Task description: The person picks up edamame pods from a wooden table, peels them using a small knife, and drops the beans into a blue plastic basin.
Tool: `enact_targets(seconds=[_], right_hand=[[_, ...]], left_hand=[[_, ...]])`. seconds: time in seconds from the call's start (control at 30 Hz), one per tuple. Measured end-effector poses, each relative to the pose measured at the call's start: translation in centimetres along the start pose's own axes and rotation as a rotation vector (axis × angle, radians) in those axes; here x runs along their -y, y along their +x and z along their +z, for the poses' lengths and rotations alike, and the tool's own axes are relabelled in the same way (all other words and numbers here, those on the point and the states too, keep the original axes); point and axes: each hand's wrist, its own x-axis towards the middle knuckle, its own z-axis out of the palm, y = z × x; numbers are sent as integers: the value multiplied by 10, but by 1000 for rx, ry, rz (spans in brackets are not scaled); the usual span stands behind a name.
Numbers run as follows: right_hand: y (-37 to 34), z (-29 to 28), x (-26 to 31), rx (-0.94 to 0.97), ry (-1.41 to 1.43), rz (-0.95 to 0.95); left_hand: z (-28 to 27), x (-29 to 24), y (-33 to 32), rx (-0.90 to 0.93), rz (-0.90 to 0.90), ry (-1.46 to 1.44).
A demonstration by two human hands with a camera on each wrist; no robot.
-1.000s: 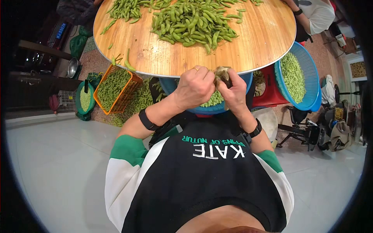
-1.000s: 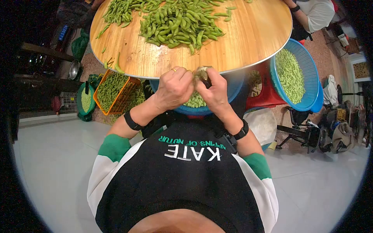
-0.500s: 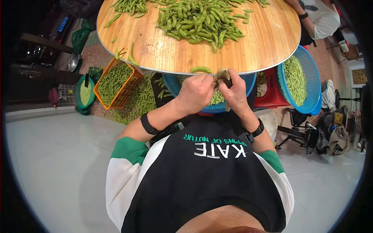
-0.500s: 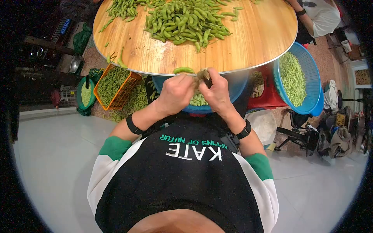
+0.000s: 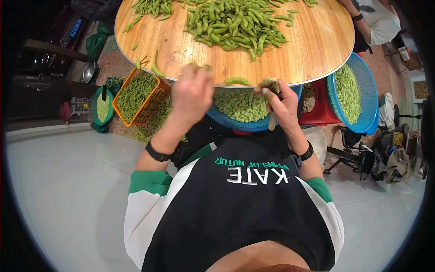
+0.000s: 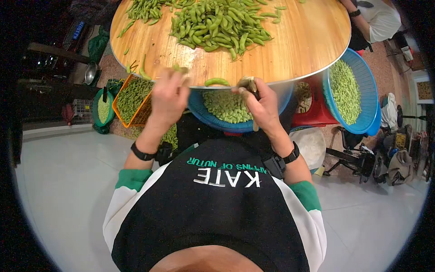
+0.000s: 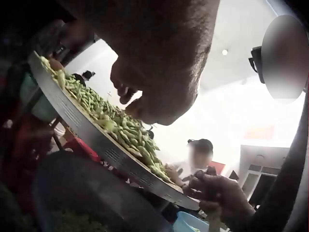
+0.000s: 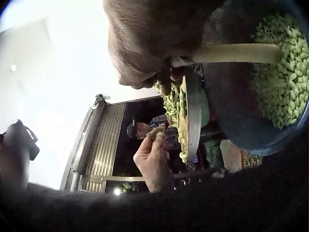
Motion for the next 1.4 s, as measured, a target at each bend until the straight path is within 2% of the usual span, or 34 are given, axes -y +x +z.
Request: enact_targets(seconds=[0.03,0.2,0.33,0.4,0.5,0.6,0.63,0.7,0.93,1.13,1.2,1.23,1.3,1.33,1.4], right_hand=[[0,0,0,-1,-3,-1],[-5,-5,-2,16,208,91],[-5,0,-11,60,281,169],[-2,4,-16,77,307,191],[-5,4,-13,59,291,180],[-6,1,-10,43,308,200],[-6,1,-10,39,311,198],[-6,1,-10,54,342,204],[-3,4,-15,87,361,206],[-7,4,-13,91,333,190],[-8,9,-11,167,410,251],[-9,12,-12,160,412,251],[-10,15,-14,244,612,273],[-11,15,-10,265,669,272],[-13,16,-3,263,645,245]], left_hand=[[7,-7,0,127,21,-191],[48,-27,2,237,-15,-103],[56,-28,10,178,97,-59],[68,-20,15,117,232,-174],[74,-4,27,96,189,-258],[64,2,34,107,164,-183],[61,2,33,109,169,-184],[56,-2,28,250,108,-280],[49,-19,21,230,92,-161],[46,-12,16,251,44,-341],[43,-18,11,331,-231,-771],[40,-23,9,337,-228,-774],[35,-36,9,465,-555,-1367],[39,-39,7,429,-624,-1440],[37,-36,9,458,-678,-1405]])
